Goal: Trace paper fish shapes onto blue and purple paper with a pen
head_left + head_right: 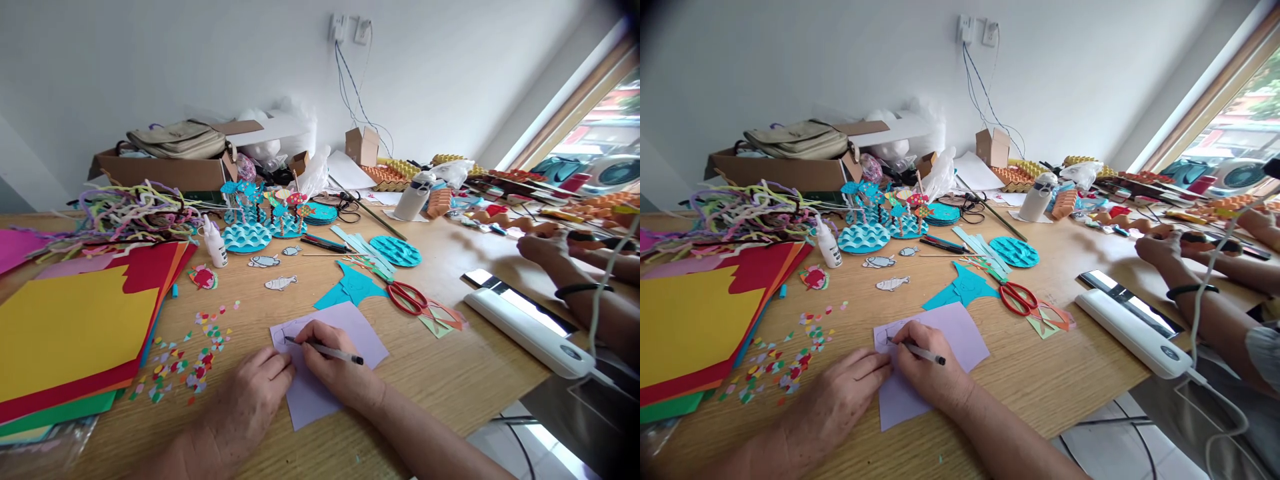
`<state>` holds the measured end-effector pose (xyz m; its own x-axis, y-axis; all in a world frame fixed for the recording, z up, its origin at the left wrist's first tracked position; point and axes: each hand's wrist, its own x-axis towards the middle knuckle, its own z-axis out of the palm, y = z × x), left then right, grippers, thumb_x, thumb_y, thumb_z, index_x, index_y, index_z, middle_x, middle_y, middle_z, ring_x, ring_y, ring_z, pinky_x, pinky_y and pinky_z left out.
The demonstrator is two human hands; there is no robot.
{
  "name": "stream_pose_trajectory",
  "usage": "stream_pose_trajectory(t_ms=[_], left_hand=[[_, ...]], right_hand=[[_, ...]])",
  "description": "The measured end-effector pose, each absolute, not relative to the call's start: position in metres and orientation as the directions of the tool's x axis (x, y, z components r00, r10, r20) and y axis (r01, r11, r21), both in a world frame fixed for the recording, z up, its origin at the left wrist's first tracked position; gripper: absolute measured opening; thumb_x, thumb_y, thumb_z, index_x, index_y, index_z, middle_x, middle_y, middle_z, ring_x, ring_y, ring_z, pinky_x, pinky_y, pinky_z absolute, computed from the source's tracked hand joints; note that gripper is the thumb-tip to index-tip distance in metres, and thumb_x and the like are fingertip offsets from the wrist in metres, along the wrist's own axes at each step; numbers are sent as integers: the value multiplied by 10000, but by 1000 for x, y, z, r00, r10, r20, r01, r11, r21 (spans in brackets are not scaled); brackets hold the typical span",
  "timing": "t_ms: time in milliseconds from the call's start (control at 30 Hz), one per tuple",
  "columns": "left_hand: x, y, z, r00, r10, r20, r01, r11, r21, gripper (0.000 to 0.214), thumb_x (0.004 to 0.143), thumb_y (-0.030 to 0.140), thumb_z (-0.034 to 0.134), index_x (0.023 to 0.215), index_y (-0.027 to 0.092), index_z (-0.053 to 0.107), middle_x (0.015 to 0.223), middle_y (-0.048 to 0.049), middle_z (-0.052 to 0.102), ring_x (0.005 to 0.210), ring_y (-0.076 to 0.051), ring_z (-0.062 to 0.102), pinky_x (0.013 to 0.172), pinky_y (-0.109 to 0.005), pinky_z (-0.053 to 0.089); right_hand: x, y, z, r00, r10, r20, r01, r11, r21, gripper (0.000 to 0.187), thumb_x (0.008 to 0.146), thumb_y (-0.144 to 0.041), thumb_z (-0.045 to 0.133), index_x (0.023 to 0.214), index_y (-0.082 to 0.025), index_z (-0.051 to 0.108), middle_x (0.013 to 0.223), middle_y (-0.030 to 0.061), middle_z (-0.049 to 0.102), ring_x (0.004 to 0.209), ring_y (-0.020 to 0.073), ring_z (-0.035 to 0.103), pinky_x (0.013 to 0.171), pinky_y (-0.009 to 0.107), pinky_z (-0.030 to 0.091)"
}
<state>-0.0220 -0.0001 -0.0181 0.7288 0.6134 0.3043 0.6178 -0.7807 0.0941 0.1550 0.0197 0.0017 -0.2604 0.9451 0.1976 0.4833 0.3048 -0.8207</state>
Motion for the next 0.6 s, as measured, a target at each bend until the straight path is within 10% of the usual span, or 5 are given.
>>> stream_pose_trajectory(t_ms=[600], left_hand=[[-20, 0, -16, 730, 626, 273, 632, -771, 77, 350, 782, -24, 401, 1015, 160, 585, 1010, -45, 634, 920, -199, 579, 839, -328, 515]], right_hand=[[152, 22, 1, -268, 951, 157, 485, 274, -831, 197, 743, -52, 455, 837, -159, 591, 720, 4, 623, 631, 108, 543, 606, 208, 424]])
